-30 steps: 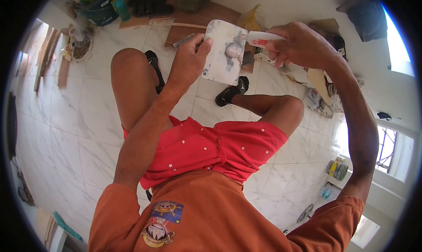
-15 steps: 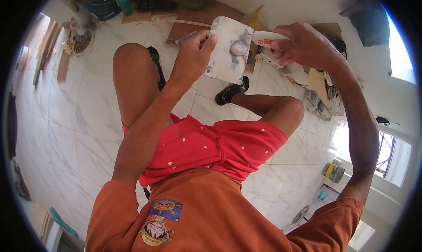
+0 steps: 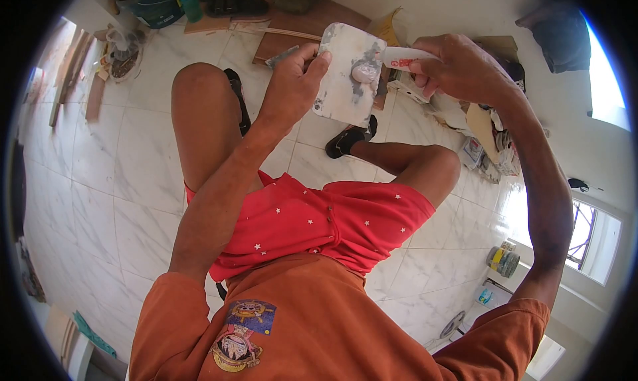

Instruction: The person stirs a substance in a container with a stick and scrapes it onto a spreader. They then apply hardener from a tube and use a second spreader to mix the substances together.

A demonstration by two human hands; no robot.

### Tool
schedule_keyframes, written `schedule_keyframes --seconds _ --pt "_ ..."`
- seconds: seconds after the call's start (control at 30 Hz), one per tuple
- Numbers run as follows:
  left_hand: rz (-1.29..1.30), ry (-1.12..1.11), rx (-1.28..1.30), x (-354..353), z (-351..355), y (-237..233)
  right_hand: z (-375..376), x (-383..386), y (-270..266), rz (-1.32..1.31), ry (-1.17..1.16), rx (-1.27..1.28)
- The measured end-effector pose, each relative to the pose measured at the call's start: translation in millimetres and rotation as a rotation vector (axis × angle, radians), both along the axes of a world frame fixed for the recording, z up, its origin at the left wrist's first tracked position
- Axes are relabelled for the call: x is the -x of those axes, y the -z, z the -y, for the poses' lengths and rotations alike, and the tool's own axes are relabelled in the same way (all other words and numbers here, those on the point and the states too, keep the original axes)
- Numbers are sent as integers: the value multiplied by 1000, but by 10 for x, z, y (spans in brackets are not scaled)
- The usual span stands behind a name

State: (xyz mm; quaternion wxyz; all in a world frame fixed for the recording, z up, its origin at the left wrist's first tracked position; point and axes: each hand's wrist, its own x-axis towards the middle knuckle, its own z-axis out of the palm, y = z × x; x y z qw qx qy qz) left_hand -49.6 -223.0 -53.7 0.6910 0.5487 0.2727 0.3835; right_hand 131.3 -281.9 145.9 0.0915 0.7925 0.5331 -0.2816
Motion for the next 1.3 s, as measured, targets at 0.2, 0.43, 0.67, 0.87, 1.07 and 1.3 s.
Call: schedule_keyframes --seconds 0.2,0.43,0.67,0.87,1.07,1.3 --pt "-15 -1 -3 5 -5 -11 13 47 8 42 -32 -9" --pt "-47 -28 -67 32 16 -68 58 38 40 19 -9 20" --pt "-396 -262 -833 80 -58 -54 194 -254 248 355 -493 -276" --pt "-430 -327 -1106 85 -284 -6 168 109 103 290 -172 -84" --pt "-203 -308 -1205 154 -416 65 295 -20 194 295 -159 -99" --pt "-318 -218 -931 244 -318 -140 334 -84 172 242 -196 -91"
